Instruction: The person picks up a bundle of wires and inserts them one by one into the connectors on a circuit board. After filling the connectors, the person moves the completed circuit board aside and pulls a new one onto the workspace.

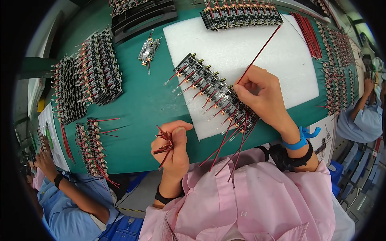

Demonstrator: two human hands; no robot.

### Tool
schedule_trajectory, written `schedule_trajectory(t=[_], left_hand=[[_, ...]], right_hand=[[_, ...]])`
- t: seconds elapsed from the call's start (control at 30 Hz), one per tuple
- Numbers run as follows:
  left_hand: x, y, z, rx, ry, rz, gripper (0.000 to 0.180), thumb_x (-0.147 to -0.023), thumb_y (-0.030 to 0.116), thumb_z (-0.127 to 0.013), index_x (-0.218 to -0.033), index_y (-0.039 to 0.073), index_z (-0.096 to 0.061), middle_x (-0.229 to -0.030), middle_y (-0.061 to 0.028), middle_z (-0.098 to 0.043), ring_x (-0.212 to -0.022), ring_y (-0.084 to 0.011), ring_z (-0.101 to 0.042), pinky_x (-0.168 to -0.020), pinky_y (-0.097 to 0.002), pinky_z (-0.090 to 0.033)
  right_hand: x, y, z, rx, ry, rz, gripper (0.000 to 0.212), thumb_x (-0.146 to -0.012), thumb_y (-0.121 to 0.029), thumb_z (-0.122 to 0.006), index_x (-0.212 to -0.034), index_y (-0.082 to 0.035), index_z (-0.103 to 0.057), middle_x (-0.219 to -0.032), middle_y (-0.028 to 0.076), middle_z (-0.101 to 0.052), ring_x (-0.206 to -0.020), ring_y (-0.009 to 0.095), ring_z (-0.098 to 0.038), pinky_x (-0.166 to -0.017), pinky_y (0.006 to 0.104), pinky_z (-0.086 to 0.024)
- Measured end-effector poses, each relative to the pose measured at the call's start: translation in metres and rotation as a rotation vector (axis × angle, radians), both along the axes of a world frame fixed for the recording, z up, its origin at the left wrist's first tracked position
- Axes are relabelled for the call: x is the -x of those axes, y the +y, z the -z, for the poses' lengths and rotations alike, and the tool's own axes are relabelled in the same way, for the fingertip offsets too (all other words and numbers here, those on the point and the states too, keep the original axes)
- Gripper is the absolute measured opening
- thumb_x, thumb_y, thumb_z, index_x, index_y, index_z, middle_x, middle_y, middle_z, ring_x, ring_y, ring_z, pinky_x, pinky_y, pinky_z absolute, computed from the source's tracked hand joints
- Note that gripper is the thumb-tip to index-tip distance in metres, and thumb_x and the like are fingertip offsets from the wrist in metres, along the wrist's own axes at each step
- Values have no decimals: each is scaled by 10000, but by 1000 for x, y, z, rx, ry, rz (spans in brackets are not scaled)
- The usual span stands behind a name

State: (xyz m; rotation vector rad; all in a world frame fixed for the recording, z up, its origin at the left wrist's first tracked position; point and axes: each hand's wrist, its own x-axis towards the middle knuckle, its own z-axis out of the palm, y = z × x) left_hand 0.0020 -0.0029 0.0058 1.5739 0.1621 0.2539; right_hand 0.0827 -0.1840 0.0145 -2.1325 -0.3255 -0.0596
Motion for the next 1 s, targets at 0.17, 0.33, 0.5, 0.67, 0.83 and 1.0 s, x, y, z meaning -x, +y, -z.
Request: schedule_trajectory(t=[0.17,0.33,0.5,0.67,0.83,1.0], left_hand=[[1,2,2,-46,11,-9,174,-811,137,-500,-750,-21,-539,-498,50,-390,-449,-14,-289,-416,-174,-203],[0,1,1,-36,-1,-11,149,-800,109,-505,-744,-25,-536,-500,47,-392,-453,-14,-290,-415,-172,-203],[-1,2,3,-37,-21,-3,108,-781,62,-502,-744,-35,-530,-520,31,-432,-458,-14,-299,-417,-166,-210],[-1,2,1,-37,-13,0,73,-757,11,-482,-742,-47,-522,-548,13,-464,-463,-16,-310,-419,-160,-230],[-1,2,2,-45,-47,14,70,-733,-28,-449,-735,-58,-512,-591,-13,-503,-469,-22,-325,-425,-156,-261],[0,5,4,-66,-62,39,72,-731,-32,-442,-735,-59,-508,-615,-28,-527,-470,-24,-330,-427,-157,-271]], right_hand=[[1,1,-3,-12,53,18,111,-618,-39,-580,-583,-19,-476,-566,47,-471,-505,146,-433,-496,255,-361],[1,0,0,33,-2,2,63,-643,-18,-553,-618,5,-500,-575,5,-458,-525,62,-402,-474,197,-319],[1,1,1,42,-12,23,98,-619,-15,-567,-591,-14,-473,-565,28,-459,-508,116,-421,-494,232,-344],[1,1,-2,100,-29,2,75,-639,-13,-553,-615,7,-485,-573,12,-456,-527,69,-412,-477,202,-332],[1,1,-1,77,-50,1,109,-609,-5,-572,-593,-23,-466,-576,47,-465,-526,155,-452,-507,252,-362],[0,0,-4,83,-47,-31,93,-616,-5,-569,-611,-13,-477,-595,60,-477,-554,171,-467,-511,261,-371]])
